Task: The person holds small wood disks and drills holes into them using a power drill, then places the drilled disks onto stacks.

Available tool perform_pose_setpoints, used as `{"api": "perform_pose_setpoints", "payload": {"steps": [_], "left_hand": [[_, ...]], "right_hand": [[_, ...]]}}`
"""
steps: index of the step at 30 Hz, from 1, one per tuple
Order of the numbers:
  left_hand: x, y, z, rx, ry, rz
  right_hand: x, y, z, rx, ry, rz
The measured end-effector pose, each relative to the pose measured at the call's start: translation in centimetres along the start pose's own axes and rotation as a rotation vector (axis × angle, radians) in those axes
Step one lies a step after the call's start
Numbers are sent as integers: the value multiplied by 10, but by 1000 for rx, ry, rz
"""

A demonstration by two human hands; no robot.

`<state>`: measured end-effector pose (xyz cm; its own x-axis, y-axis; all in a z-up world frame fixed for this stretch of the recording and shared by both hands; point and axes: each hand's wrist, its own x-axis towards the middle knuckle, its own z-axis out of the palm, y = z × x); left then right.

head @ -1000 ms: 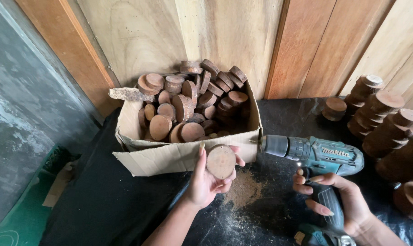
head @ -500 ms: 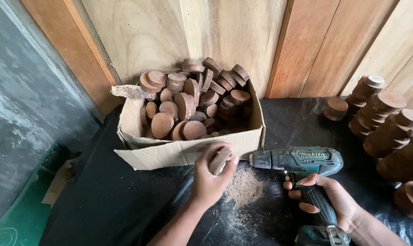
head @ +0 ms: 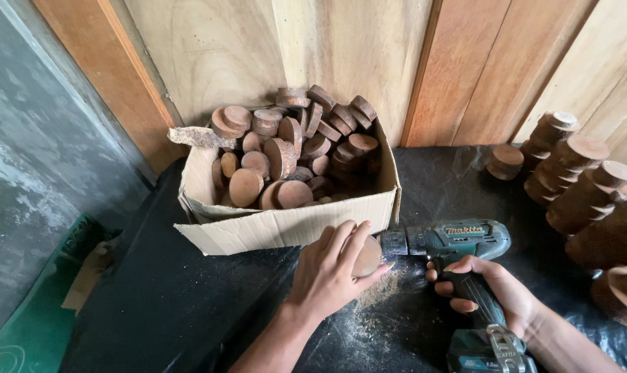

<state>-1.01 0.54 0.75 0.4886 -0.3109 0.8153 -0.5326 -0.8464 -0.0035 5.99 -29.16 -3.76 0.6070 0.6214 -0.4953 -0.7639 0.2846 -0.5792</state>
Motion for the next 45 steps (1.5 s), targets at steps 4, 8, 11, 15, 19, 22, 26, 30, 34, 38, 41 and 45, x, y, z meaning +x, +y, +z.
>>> {"api": "perform_pose_setpoints", "payload": {"steps": [4, 8, 11, 15, 19, 22, 26, 30, 34, 38, 41, 45], "left_hand": [[0, -1, 2, 59, -5, 26], [-1, -2, 3, 34, 10, 36], [-1, -3, 2, 26, 22, 35], [-1, -4, 3, 29, 41, 29], [-4, -4, 8, 16, 57, 27], [-9, -2, 15, -218, 57, -80], [-10, 8, 22, -1115, -153, -342], [-7, 9, 22, -1815, -305, -766], [-12, 5, 27, -2055, -276, -810], [-10, 6, 24, -2157, -266, -887], [-8, 9, 22, -2175, -281, -888], [-9, 10, 27, -2226, -253, -732]], "right_hand": [[-4, -2, 6, -33, 12, -6], [-10, -6, 13, -113, 146, 7], [-15, -7, 15, -160, 214, -8], [-31, -11, 35, -283, 347, -76], [-34, -13, 41, -357, 376, -54], [-38, -14, 45, -536, 337, -66], [-45, -21, 48, -899, 490, -15], [-59, -31, 69, -1562, 576, 48], [-76, -31, 103, -1855, 884, -141], [-77, -27, 139, -1924, 730, -461], [-56, -17, 150, -2042, 471, -652], [-29, -3, 173, -2272, 267, -645]]}}
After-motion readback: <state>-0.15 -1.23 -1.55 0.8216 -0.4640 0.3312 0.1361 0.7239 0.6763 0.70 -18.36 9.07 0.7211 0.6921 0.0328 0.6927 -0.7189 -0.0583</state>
